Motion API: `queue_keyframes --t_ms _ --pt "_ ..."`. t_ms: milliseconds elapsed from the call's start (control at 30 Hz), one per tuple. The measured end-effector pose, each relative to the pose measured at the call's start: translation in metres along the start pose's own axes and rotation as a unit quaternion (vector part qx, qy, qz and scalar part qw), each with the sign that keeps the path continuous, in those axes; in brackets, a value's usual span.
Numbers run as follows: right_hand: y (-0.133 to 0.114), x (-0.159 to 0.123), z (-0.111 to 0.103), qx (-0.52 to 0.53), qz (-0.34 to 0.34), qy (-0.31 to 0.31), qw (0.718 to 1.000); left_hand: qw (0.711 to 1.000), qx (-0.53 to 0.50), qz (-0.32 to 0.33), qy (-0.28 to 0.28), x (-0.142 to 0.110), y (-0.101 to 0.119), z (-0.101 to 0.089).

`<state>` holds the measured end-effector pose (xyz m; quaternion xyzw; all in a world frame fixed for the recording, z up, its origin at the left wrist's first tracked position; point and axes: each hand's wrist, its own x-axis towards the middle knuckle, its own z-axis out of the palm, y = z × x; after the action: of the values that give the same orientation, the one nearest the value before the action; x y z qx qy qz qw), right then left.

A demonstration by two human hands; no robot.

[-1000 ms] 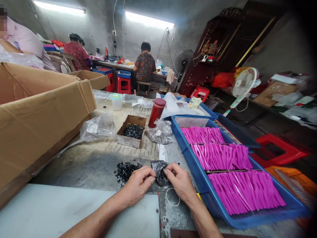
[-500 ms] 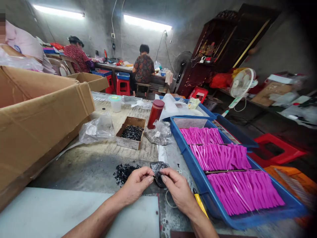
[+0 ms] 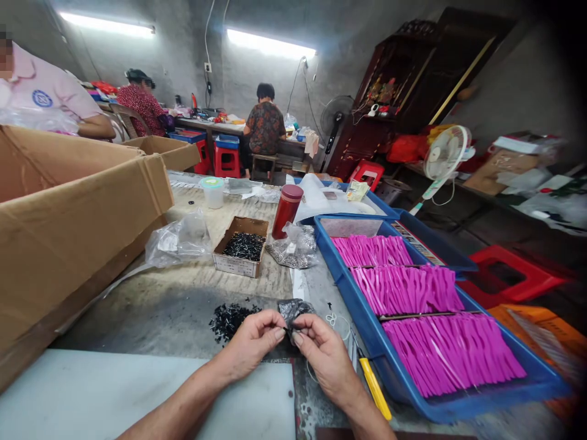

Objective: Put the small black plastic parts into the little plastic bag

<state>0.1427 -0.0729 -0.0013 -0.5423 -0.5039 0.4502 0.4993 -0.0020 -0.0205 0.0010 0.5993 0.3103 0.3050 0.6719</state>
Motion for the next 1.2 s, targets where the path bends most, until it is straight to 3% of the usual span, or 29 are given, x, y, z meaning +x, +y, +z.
queue_keyframes --t_ms 1200 --pt "-0.0023 -0.0015 0.0020 0.048 0.013 -0.013 0.999 0.999 0.044 0.006 -0.029 -0.0006 0.0026 -0.0001"
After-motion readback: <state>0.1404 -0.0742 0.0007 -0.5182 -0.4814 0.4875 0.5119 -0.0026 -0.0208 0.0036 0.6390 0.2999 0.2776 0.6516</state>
